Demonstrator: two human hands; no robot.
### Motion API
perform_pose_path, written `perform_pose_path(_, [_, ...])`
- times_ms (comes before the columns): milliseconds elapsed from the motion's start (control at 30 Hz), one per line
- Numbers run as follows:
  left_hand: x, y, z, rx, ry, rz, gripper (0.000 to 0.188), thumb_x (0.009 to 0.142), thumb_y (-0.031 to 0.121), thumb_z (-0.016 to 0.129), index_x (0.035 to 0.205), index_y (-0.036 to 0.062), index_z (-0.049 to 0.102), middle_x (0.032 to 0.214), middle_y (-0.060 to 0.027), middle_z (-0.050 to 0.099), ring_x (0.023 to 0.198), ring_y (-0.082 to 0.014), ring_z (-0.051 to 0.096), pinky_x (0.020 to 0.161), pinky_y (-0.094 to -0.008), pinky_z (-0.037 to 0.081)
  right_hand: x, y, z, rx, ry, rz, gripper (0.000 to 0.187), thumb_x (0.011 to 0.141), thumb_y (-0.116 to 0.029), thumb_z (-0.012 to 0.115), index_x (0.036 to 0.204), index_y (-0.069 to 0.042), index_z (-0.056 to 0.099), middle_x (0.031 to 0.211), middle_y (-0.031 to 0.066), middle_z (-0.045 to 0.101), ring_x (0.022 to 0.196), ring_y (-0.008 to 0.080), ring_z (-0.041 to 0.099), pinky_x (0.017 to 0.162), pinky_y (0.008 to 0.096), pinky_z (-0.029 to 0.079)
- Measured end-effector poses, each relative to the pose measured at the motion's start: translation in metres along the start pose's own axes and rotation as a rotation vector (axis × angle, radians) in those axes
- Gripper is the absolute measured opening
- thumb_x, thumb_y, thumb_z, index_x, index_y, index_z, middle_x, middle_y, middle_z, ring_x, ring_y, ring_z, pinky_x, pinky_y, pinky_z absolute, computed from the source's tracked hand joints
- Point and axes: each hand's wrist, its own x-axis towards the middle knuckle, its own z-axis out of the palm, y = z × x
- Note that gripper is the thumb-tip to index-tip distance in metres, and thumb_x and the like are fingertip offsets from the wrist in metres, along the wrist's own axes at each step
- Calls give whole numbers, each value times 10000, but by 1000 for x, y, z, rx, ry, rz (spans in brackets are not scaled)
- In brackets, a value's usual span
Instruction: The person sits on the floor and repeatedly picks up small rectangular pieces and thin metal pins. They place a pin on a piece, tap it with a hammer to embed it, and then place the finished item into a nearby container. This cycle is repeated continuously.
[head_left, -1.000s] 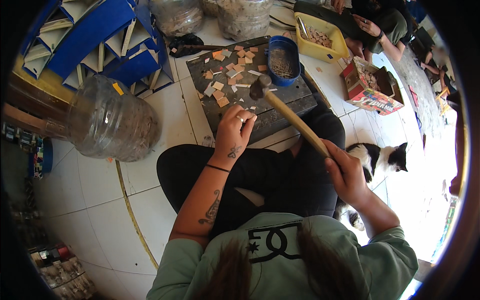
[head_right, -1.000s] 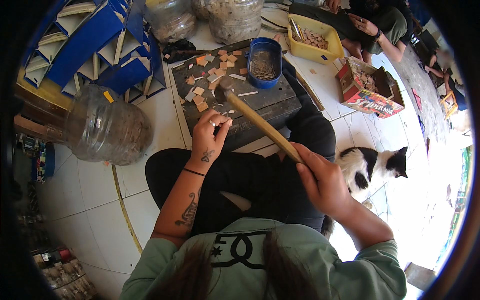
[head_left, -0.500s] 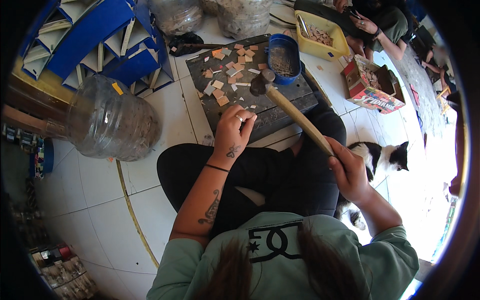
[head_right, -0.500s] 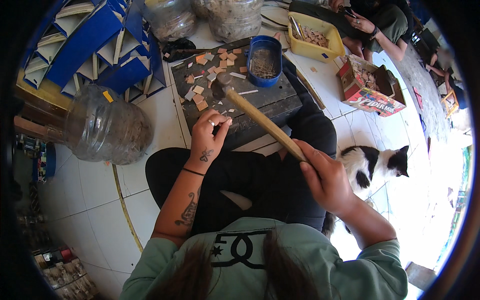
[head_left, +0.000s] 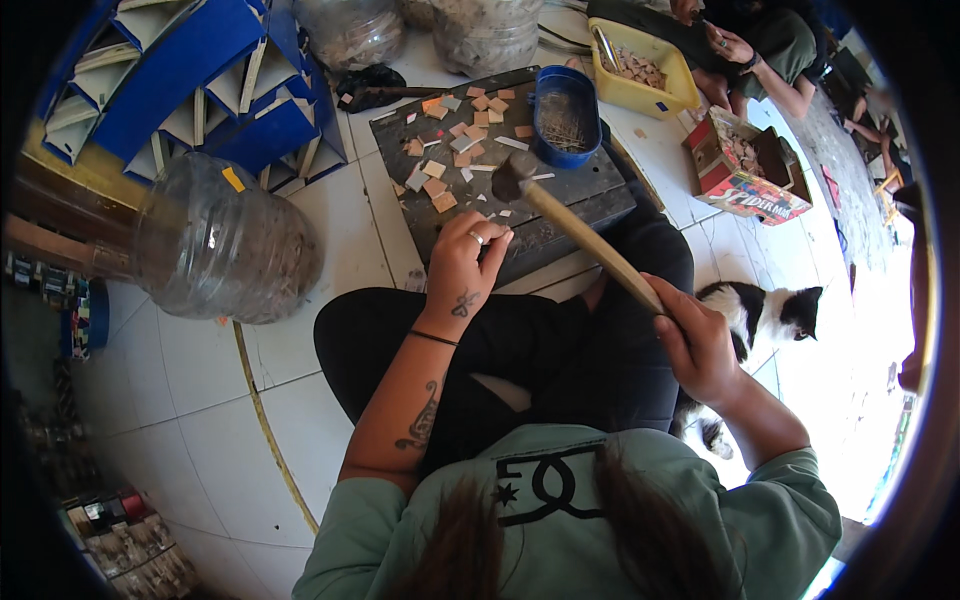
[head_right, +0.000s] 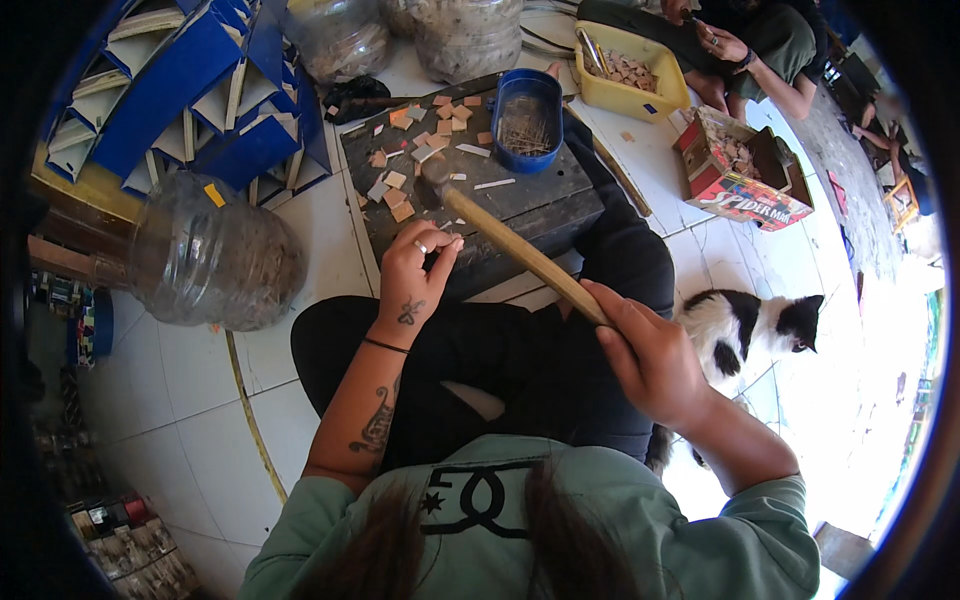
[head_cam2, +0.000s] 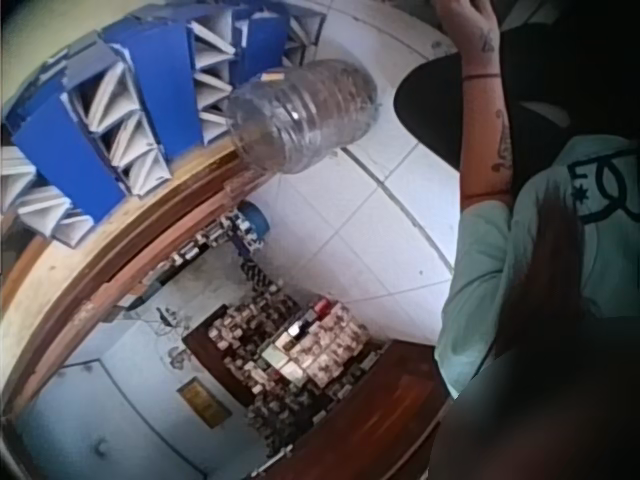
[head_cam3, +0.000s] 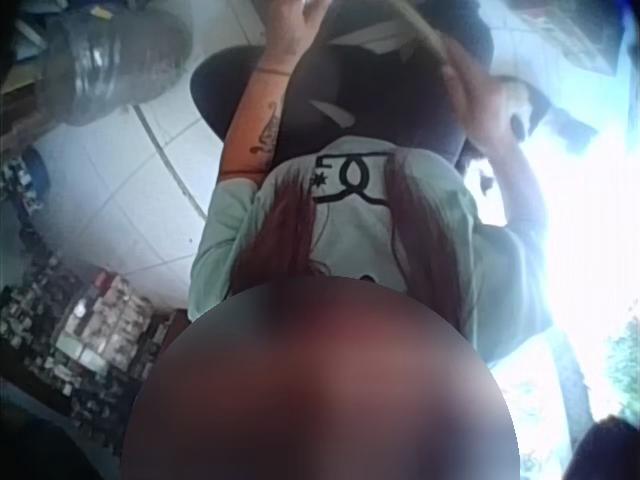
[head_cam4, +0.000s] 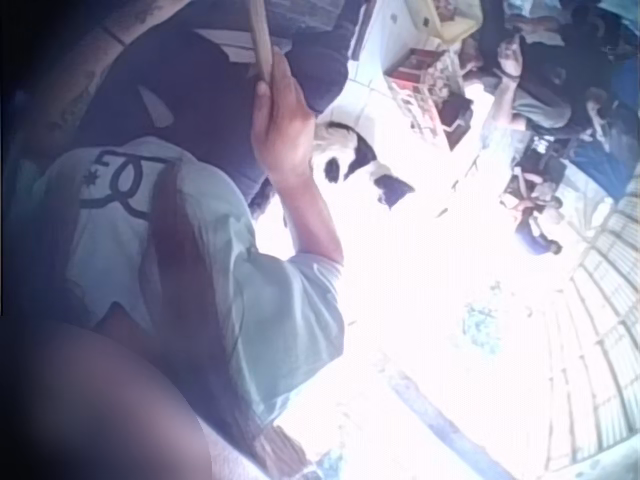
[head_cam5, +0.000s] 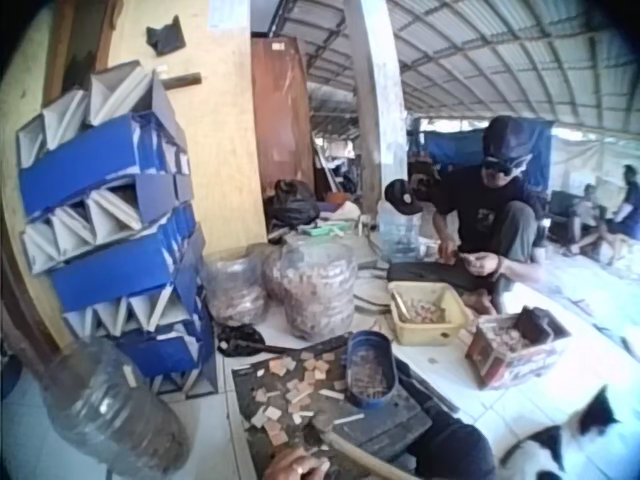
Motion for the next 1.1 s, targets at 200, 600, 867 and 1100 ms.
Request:
perform_pose_path(200, [1, -2, -1, 31, -14, -11, 97, 835, 53, 695, 776, -3, 642, 756, -102, 587, 741, -299, 584, 716, -378, 474, 3, 5, 3, 25, -43, 47, 424, 926, -27, 549, 1348, -15, 505, 982, 212, 650, 887, 373, 655, 775, 397, 519])
perform_pose_path(600, [2, 1, -4, -126, -18, -248, 104, 814, 47, 729, 896, 18, 672, 813, -60, 664, 721, -170, 627, 741, -299, 495, 72, 65, 78, -411, 290, 42, 462, 857, -136, 648, 1307, -129, 546, 931, 85, 558, 856, 281, 622, 727, 400, 518])
perform_pose_path(867, [13, 15, -3, -486, -22, -447, 116, 857, 65, 725, 927, -12, 675, 855, -40, 696, 778, -97, 624, 747, -248, 503, 96, 34, 59, 69, 251, -234, 443, 826, -153, 720, 1239, -75, 577, 1019, 114, 622, 922, 238, 634, 769, 345, 514])
perform_pose_path(1100, [16, 28, -6, -427, -41, -339, 191, 908, 56, 657, 1094, 14, 666, 1063, -85, 679, 831, -102, 612, 794, -252, 490, 146, 67, 13, 527, -108, -48, 142, 872, -81, 663, 1002, -29, 686, 756, 34, 688, 665, 98, 649, 626, 266, 523])
